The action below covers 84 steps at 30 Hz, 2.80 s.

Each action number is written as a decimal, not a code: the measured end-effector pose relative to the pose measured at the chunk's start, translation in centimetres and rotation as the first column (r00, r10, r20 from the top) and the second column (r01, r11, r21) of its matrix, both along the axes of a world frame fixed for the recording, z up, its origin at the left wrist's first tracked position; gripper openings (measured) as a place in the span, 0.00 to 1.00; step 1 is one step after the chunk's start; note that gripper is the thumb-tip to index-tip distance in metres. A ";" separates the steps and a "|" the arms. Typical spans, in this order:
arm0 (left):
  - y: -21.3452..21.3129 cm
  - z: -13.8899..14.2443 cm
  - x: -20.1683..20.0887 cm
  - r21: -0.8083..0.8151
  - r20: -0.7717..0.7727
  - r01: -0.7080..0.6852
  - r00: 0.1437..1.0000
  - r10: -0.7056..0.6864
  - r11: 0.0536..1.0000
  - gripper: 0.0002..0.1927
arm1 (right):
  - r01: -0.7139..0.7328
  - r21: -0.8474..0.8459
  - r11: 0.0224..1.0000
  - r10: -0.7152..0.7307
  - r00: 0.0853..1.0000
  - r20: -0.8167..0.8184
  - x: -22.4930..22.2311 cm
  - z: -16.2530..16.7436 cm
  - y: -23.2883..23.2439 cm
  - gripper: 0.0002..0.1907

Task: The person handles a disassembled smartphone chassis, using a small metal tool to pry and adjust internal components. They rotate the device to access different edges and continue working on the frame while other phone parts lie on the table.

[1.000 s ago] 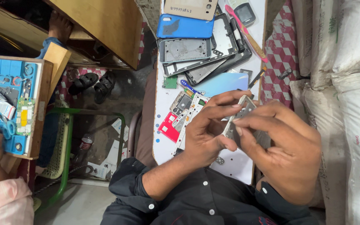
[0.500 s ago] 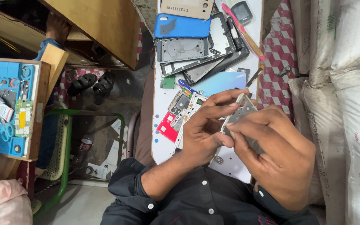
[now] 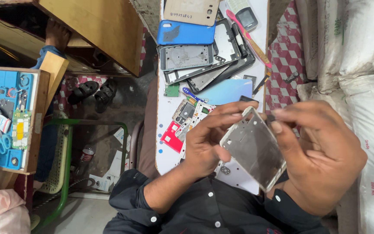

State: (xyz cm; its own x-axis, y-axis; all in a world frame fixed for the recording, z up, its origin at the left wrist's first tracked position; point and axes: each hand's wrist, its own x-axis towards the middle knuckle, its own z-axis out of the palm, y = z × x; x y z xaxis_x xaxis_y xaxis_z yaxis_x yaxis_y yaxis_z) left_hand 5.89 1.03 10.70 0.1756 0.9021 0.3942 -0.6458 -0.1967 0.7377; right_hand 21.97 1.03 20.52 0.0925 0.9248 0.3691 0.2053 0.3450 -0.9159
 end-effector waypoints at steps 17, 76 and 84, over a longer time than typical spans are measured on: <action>0.1 0.7 -1.0 -0.255 0.136 0.090 0.989 -0.057 0.963 0.43 | 0.024 0.101 0.995 -0.016 0.997 -0.078 -0.3 -1.4 1.1 0.05; -1.2 2.2 -1.4 0.095 -0.266 -0.131 0.952 0.152 0.987 0.36 | -0.063 0.181 0.981 -0.004 0.938 0.347 -1.7 -1.2 -0.4 0.06; -1.3 2.2 -1.4 0.082 -0.255 -0.094 0.960 0.112 0.992 0.34 | -0.076 0.076 0.994 0.057 0.973 0.224 -1.3 -0.8 0.0 0.08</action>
State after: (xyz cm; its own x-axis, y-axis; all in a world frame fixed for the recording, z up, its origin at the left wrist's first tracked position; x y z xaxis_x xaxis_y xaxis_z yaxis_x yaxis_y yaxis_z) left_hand 4.53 -0.30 12.91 0.1874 0.8929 0.4094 -0.4083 -0.3082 0.8592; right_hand 20.70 1.06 19.76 -0.0609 0.8913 0.4493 0.3738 0.4378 -0.8177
